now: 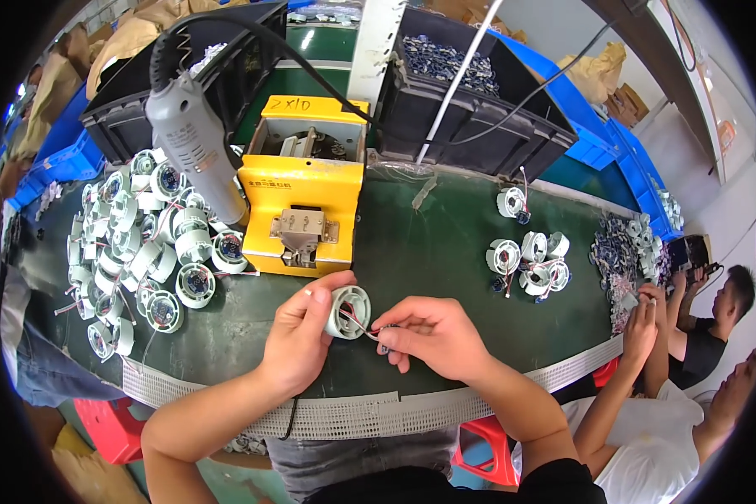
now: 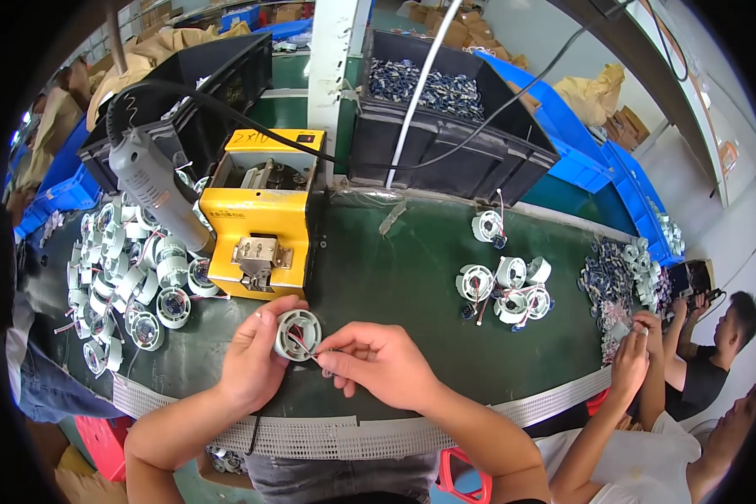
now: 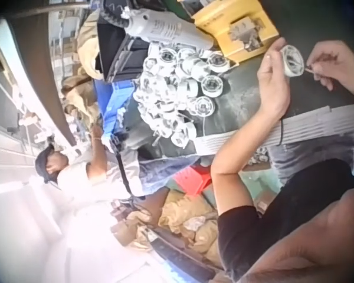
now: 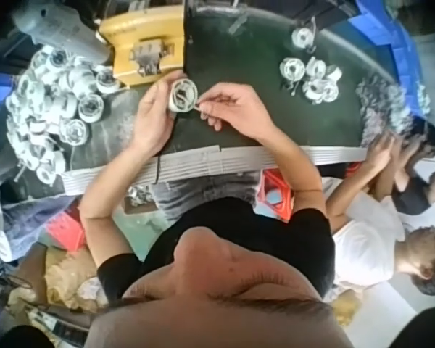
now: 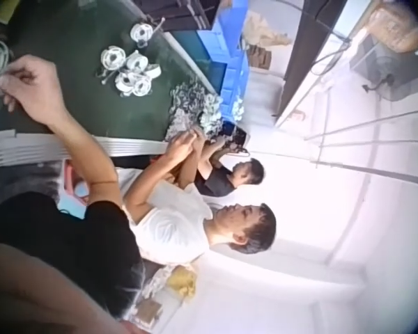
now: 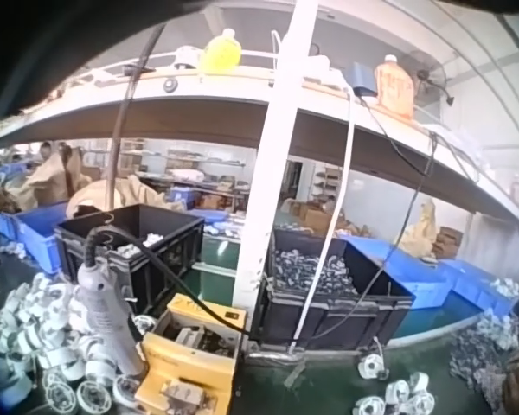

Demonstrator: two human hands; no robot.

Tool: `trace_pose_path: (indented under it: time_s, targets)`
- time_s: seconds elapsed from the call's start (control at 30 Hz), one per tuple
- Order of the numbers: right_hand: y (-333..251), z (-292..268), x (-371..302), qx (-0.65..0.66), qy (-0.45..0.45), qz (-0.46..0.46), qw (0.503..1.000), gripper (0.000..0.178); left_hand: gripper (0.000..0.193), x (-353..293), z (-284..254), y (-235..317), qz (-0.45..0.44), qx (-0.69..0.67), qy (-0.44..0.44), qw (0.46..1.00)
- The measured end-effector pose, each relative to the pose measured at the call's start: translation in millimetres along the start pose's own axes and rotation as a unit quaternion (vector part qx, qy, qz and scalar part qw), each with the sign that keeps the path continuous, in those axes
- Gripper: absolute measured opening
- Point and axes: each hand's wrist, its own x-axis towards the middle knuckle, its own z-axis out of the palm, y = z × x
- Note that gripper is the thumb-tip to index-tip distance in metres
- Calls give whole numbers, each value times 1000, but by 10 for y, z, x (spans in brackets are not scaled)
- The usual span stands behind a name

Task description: The person assembles electronic components, wires, plastic housings, screws, and circuit boards on a production line using an electric screwdriver.

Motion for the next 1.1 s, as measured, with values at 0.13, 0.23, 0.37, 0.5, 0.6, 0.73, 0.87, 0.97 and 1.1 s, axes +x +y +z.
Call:
trace_pose_path:
  time_s: [0.13, 0.23, 0.37, 0.5, 0.6, 0.73, 0.87, 0.97, 1.1]
  targets:
    - [97, 79, 85, 209, -18, 34, 977, 15, 37, 18, 41, -3, -10, -53, -72, 996]
    - [119, 155, 97, 188, 53, -7, 981, 15, 36, 16, 21, -14, -23, -58, -88, 994]
    - [190, 206, 58, 66, 99, -74, 990, 15, 37, -28, 75, 6, -45, -64, -101, 992]
    - [220, 247, 88, -95, 151, -180, 967, 16, 40, -32, 130, 37, -72, -96, -114, 986]
    - [261, 266, 104, -150, 189, -248, 938, 19, 41, -42, 141, 61, -84, -121, -129, 981]
    - [285, 304, 126, -184, 221, -291, 912, 23, 40, -58, 106, 62, -93, -129, -139, 977]
    - [311, 247, 176, -181, 188, -299, 918, 24, 40, -69, 102, 54, -102, -136, -129, 977]
    - [281, 240, 181, -126, 165, -239, 949, 27, 43, -65, 70, 31, -98, -136, -142, 975]
    - [260, 248, 175, 13, 143, -148, 978, 21, 49, -62, 65, 89, -81, 55, -148, 984]
